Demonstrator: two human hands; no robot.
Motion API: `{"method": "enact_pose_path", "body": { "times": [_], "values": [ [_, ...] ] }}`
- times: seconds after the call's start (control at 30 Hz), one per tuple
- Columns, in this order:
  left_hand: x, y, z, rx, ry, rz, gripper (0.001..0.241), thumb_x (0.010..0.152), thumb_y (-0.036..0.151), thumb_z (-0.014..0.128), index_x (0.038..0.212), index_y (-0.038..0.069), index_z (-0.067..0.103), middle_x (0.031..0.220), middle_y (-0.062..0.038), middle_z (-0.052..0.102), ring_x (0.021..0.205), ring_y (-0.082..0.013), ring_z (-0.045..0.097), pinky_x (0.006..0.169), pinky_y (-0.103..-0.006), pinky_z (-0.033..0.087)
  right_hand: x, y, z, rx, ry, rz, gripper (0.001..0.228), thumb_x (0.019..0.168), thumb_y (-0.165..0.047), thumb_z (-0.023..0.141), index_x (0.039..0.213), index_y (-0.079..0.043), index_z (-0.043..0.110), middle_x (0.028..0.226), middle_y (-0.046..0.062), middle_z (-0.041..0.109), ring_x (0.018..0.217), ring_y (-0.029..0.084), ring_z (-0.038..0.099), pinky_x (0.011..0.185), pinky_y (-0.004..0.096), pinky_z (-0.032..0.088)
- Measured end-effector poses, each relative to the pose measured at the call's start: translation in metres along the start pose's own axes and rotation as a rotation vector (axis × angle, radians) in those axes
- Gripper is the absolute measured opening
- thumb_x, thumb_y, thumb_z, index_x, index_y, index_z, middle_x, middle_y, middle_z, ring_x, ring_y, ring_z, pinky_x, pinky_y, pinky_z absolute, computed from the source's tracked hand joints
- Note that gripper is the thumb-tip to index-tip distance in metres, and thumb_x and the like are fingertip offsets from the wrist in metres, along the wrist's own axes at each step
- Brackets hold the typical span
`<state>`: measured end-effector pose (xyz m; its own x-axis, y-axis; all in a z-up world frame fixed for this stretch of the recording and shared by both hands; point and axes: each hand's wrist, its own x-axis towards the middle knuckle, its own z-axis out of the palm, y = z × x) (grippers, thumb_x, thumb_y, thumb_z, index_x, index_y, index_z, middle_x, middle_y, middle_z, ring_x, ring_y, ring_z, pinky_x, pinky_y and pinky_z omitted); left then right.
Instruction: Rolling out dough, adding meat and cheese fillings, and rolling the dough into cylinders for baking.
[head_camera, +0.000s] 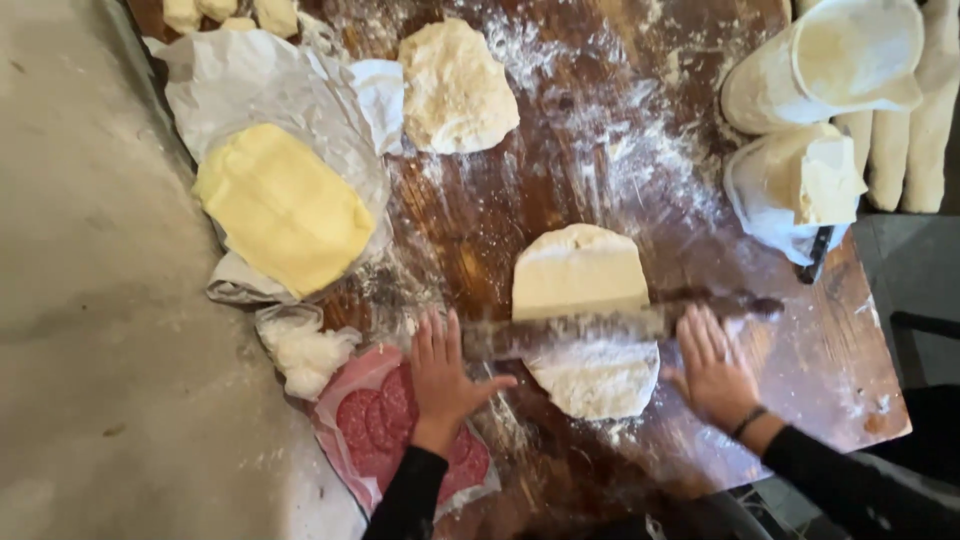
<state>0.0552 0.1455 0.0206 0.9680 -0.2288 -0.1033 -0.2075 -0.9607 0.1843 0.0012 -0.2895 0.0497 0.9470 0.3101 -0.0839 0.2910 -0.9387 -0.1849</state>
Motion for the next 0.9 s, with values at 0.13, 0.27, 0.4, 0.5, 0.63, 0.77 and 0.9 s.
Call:
{"method": "enact_pose_path", "body": {
  "times": [0.13, 0.27, 0.4, 0.5, 0.63, 0.77, 0.9],
  "values": [
    [0.095, -0.015, -0.047, -0.176, -0.132, 0.017, 0.139, 0.065, 0.105, 0.029, 0.164, 0.015, -0.005, 0.173, -0.02, -0.006, 0.162, -0.0378, -0.002, 0.129, -0.0556, 0.003, 0.111, 0.02, -0.016, 0.069, -0.079, 0.244, 0.075, 0.104, -0.042, 0.042, 0.161, 0.004, 0.024, 0.171, 0.026, 0.018, 0.157, 0.04, 0.019, 0.127, 0.055, 0.013],
    [0.215, -0.046, -0.035, -0.517, 0.255, -0.023, 0.128, 0.071, 0.103, 0.016, 0.17, 0.025, -0.008, 0.177, -0.015, -0.009, 0.165, -0.0393, -0.006, 0.132, -0.0631, -0.002, 0.209, 0.045, -0.04, 0.046, 0.111, 0.193, 0.064, 0.113, -0.036, 0.039, 0.162, 0.003, 0.026, 0.173, 0.028, 0.017, 0.161, 0.042, 0.014, 0.131, 0.057, 0.012],
    [0.223, -0.047, -0.03, -0.523, 0.257, -0.206, 0.133, 0.069, 0.106, 0.014, 0.17, 0.021, -0.001, 0.178, -0.016, -0.003, 0.166, -0.0372, -0.001, 0.134, -0.0602, 0.002, 0.214, 0.043, -0.047, 0.032, 0.147, 0.152, 0.064, 0.115, -0.042, 0.035, 0.164, 0.0, 0.029, 0.176, 0.022, 0.021, 0.165, 0.037, 0.014, 0.135, 0.057, 0.011],
    [0.141, -0.02, -0.034, -0.152, 0.091, -0.072, 0.145, 0.058, 0.105, 0.015, 0.167, 0.012, -0.002, 0.175, -0.019, -0.002, 0.163, -0.038, -0.001, 0.13, -0.0568, 0.002, 0.154, 0.005, -0.042, -0.14, 0.143, 0.206, 0.105, 0.096, -0.07, 0.044, 0.158, 0.013, 0.027, 0.167, 0.032, 0.022, 0.157, 0.04, 0.017, 0.123, 0.061, 0.011],
    [0.005, 0.001, -0.034, -0.128, -0.039, 0.011, 0.148, 0.062, 0.107, 0.03, 0.162, 0.002, 0.006, 0.169, -0.025, 0.003, 0.158, -0.0407, 0.003, 0.125, -0.0555, 0.007, 0.02, -0.013, -0.017, 0.036, 0.101, 0.089, 0.094, 0.094, -0.061, 0.048, 0.154, 0.008, 0.033, 0.163, 0.029, 0.032, 0.152, 0.04, 0.028, 0.126, 0.057, 0.017],
    [-0.009, 0.016, -0.057, -0.212, -0.199, -0.131, 0.131, 0.066, 0.102, 0.035, 0.157, 0.008, 0.032, 0.166, -0.014, 0.028, 0.156, -0.0301, 0.022, 0.128, -0.0485, 0.016, 0.033, 0.008, -0.039, 0.141, -0.016, 0.239, 0.049, 0.097, -0.043, 0.057, 0.132, -0.009, 0.056, 0.136, 0.015, 0.061, 0.134, 0.035, 0.051, 0.118, 0.052, 0.032],
    [0.016, 0.008, -0.03, -0.18, -0.174, -0.252, 0.117, 0.073, 0.094, 0.038, 0.155, 0.011, 0.047, 0.164, -0.014, 0.043, 0.151, -0.0293, 0.035, 0.125, -0.0454, 0.023, 0.077, 0.012, -0.042, 0.232, 0.018, 0.341, 0.048, 0.102, -0.039, 0.057, 0.14, -0.011, 0.06, 0.139, 0.016, 0.064, 0.134, 0.035, 0.054, 0.119, 0.048, 0.037]
  ]
}}
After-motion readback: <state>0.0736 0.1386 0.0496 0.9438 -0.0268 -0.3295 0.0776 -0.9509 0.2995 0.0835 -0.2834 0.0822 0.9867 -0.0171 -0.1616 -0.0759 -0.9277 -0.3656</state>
